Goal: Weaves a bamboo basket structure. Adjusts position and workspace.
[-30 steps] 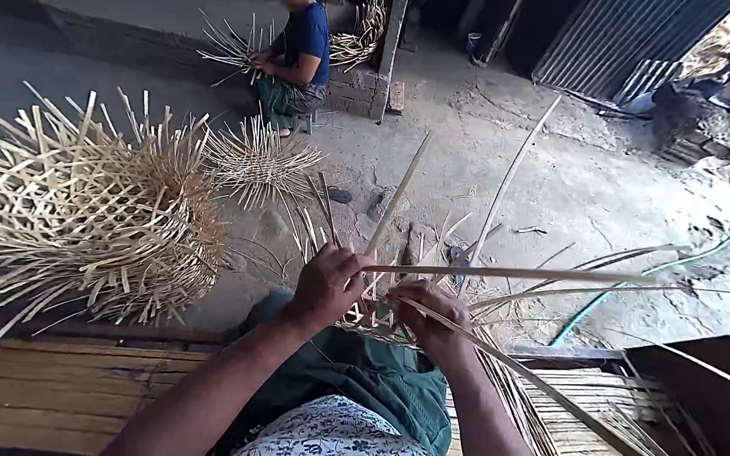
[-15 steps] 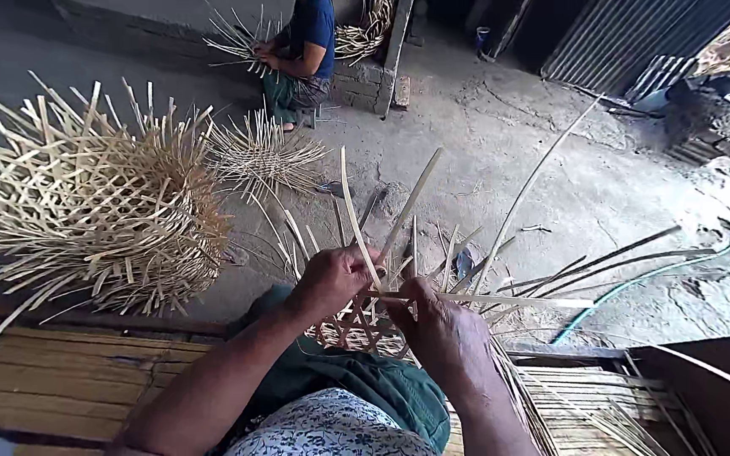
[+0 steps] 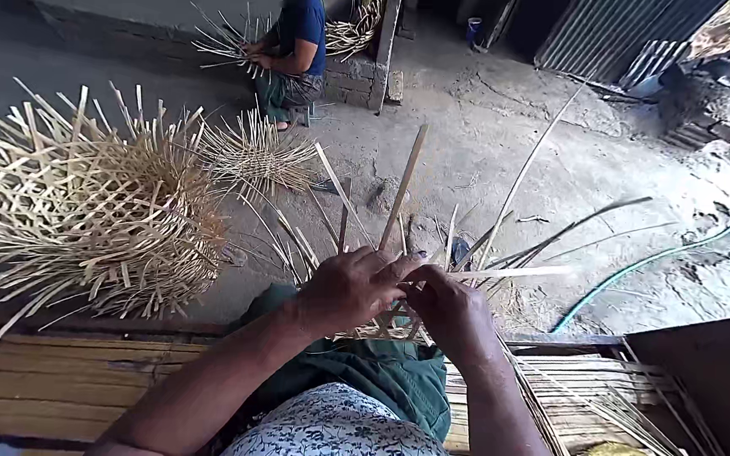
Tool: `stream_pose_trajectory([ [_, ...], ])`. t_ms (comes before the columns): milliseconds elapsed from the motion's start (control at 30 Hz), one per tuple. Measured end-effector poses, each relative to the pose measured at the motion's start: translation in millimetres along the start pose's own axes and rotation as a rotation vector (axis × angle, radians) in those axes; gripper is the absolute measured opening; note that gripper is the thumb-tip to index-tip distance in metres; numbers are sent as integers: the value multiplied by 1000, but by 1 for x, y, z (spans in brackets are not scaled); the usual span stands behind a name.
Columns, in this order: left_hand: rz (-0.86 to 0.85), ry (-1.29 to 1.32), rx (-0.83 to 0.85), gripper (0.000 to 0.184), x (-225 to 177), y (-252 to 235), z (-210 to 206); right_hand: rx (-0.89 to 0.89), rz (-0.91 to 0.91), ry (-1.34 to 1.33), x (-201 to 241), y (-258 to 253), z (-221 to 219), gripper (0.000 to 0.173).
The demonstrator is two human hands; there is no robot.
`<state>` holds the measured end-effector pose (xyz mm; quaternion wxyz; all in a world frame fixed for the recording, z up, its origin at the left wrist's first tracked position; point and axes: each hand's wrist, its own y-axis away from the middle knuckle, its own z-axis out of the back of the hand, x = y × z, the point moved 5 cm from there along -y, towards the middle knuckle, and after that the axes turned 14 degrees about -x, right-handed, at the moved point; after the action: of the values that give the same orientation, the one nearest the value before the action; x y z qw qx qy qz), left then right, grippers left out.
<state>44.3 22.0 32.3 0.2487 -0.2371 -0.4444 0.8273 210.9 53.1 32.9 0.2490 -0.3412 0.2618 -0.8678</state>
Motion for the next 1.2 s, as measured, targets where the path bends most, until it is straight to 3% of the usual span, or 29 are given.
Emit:
stream_pose_trajectory([
  [100,-14,-106,159,40,21,-9,-14,-125,-75,-41,-12,3,6,23],
  [167,69,-61,92,42,28,-20,-5,-186,-126,-21,-21,5,11,20],
  [267,154,-5,-42,43,17,-27,2,-252,-166,-59,-27,7,15,35],
  [400,210,-17,-57,45,5,-15,-14,-368,-155,60,-24,6,13,39],
  [533,264,-28,-53,34,6,-4,-24,-335,-170,31,-22,11,3,24],
  [600,270,-22,-58,32,6,-4,-25,-300,-155,-3,-20,13,2,27],
  [700,268,-10,-35,31,4,-4,-28,-197,-133,150,-16,12,6,40],
  [833,281,76,-34,26,1,-7,-28,-166,-106,314,-1,9,17,24],
  [933,339,214,-28,20,10,-5,-29,-74,-175,34,-13,3,13,13],
  [1067,396,311,-85,15,30,-1,-27,161,-431,-774,-49,-1,-11,7],
  [1133,339,231,-104,16,34,2,-28,135,-338,-808,-48,2,-12,7],
  [1200,220,87,-106,24,33,4,-31,47,-85,-509,-29,8,-5,17],
])
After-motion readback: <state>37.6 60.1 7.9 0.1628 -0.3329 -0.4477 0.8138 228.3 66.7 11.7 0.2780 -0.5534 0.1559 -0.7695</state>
